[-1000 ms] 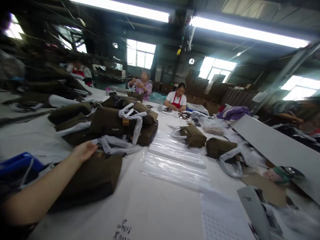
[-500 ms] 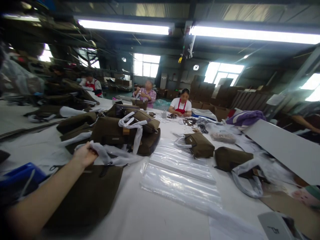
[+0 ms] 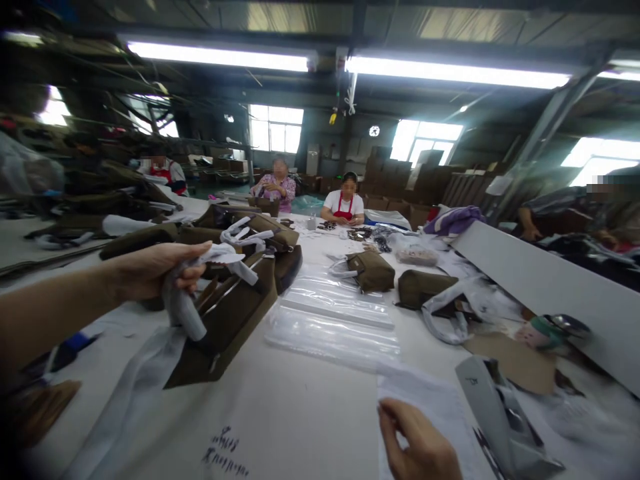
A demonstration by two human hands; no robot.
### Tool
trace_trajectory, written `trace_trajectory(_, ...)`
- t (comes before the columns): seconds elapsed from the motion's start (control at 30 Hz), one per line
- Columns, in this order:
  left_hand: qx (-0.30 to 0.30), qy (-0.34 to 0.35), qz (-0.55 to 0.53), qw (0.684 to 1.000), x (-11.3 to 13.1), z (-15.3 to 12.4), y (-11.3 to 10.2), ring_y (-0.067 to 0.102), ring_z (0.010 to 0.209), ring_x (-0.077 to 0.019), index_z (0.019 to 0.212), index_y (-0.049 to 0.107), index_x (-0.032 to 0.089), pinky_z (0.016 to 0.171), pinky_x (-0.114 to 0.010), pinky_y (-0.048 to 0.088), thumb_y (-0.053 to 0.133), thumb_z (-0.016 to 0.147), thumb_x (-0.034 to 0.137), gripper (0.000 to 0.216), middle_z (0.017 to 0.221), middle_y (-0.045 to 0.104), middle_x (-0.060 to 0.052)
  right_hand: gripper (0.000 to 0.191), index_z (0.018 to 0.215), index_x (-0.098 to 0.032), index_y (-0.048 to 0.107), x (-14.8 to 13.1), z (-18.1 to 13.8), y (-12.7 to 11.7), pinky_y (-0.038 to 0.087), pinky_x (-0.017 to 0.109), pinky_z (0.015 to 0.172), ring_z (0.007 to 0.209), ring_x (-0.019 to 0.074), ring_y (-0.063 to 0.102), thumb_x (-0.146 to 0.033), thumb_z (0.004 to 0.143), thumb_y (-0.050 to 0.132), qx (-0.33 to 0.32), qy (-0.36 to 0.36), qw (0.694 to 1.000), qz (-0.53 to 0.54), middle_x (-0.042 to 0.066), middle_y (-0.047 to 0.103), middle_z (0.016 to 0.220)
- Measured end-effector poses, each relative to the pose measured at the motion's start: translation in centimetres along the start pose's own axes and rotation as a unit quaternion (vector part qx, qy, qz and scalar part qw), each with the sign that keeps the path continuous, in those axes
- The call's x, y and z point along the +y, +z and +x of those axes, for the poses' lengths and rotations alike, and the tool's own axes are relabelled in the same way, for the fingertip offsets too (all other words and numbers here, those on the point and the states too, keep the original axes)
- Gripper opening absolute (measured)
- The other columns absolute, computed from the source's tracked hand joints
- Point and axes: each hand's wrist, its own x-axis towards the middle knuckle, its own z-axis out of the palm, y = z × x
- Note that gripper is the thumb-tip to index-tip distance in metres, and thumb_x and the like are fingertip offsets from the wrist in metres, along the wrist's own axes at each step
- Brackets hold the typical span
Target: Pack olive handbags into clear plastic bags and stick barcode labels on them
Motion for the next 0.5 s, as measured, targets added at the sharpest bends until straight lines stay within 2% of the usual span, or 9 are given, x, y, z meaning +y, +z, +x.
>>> trace_trajectory(0.07, -0.016, -0.002, 0.083, 0.996, 0.2, -0.1, 1.8, 0.036, 0.032, -0.0066, 0.082, 0.06, 0.01, 0.037, -0.022, 0.042, 0.058, 0.082, 0.03, 0.02, 0.045, 0.039, 0.006, 0.011, 0.091, -0.025, 0.062, -1.1, 0.6, 0.5, 0.054, 0.027, 0.057, 0.066, 0.0181, 0.065, -0.03, 0.084, 0.056, -0.025, -0.027, 0.999, 0.02, 0.003, 0.067, 0.077)
trace_trajectory(0.13, -0.052, -0.004, 0.163, 0.985, 0.1, -0.4, 3.5, 0.039, 0.033, -0.008, 0.076, 0.06, 0.009, 0.034, -0.019, 0.037, 0.06, 0.081, 0.031, 0.022, 0.043, 0.04, 0.005, 0.012, 0.094, -0.024, 0.061, -2.3, 1.5, 0.6, 0.053, 0.03, 0.065, 0.073, 0.0189, 0.063, -0.027, 0.085, 0.053, -0.026, -0.021, 0.999, 0.041, 0.004, 0.065, 0.081)
trace_trajectory(0.23, -0.139, -0.007, 0.251, 0.958, -0.6, -1.0, 5.9, 0.042, 0.034, -0.0083, 0.067, 0.06, 0.009, 0.031, -0.016, 0.031, 0.06, 0.08, 0.033, 0.027, 0.043, 0.043, 0.003, 0.014, 0.096, -0.023, 0.059, -3.1, 2.8, 0.6, 0.051, 0.033, 0.073, 0.08, 0.0193, 0.06, -0.029, 0.085, 0.053, -0.011, 0.028, 0.996, 0.088, 0.005, 0.063, 0.086)
trace_trajectory(0.33, -0.219, -0.008, 0.282, 0.934, -2.2, -1.1, 8.1, 0.04, 0.035, -0.0071, 0.064, 0.059, 0.01, 0.032, -0.015, 0.028, 0.062, 0.078, 0.035, 0.029, 0.044, 0.044, 0.003, 0.021, 0.102, -0.022, 0.058, -2.4, 4.0, 0.9, 0.049, 0.035, 0.079, 0.085, 0.0195, 0.059, -0.034, 0.084, 0.055, 0.006, 0.084, 0.986, 0.145, 0.005, 0.062, 0.095)
trace_trajectory(0.43, -0.299, -0.017, 0.32, 0.899, -4.4, -0.8, 9.8, 0.043, 0.038, -0.008, 0.066, 0.058, 0.012, 0.037, -0.017, 0.033, 0.064, 0.075, 0.042, 0.032, 0.047, 0.046, 0.002, 0.035, 0.115, -0.022, 0.053, -1.6, 4.3, 2.1, 0.047, 0.038, 0.087, 0.099, 0.0216, 0.057, -0.04, 0.086, 0.051, -0.052, 0.105, 0.973, 0.2, 0.008, 0.058, 0.115)
trace_trajectory(0.5, -0.314, 0.002, 0.383, 0.869, -5.8, -1.1, 10.1, 0.053, 0.05, -0.0124, 0.077, 0.061, 0.013, 0.046, -0.02, 0.041, 0.057, 0.077, 0.05, 0.037, 0.056, 0.054, 0.0, 0.039, 0.121, -0.022, 0.05, -1.4, 3.8, 3.2, 0.045, 0.039, 0.09, 0.105, 0.0224, 0.055, -0.041, 0.087, 0.048, -0.125, 0.111, 0.962, 0.218, 0.008, 0.056, 0.12)
